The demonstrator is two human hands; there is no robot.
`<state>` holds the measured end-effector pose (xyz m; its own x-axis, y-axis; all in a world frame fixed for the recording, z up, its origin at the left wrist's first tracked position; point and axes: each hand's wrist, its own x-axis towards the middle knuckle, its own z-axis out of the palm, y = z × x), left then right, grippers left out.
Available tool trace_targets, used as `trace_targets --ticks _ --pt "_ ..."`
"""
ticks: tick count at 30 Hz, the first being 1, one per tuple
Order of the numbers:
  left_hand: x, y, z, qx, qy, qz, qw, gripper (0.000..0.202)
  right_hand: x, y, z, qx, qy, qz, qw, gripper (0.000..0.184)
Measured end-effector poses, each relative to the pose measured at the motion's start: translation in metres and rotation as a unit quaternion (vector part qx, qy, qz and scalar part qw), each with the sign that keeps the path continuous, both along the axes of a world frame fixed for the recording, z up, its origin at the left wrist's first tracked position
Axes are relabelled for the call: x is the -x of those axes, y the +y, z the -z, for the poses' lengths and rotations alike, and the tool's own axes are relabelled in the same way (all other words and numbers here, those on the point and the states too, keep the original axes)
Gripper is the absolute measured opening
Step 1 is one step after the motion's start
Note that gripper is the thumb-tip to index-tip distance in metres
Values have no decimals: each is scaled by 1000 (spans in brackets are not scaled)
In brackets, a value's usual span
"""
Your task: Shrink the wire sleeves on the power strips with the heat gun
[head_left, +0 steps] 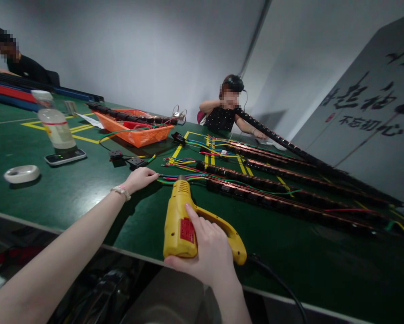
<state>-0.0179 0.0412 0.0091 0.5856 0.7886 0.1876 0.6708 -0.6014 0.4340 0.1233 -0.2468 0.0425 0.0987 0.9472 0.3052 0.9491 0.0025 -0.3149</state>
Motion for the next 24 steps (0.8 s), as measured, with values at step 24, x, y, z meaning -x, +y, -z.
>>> trace_targets --ticks 24 --pt "-3 10 8 68 -148 -6 987 53 1 -9 16 -84 -47 55 994 102"
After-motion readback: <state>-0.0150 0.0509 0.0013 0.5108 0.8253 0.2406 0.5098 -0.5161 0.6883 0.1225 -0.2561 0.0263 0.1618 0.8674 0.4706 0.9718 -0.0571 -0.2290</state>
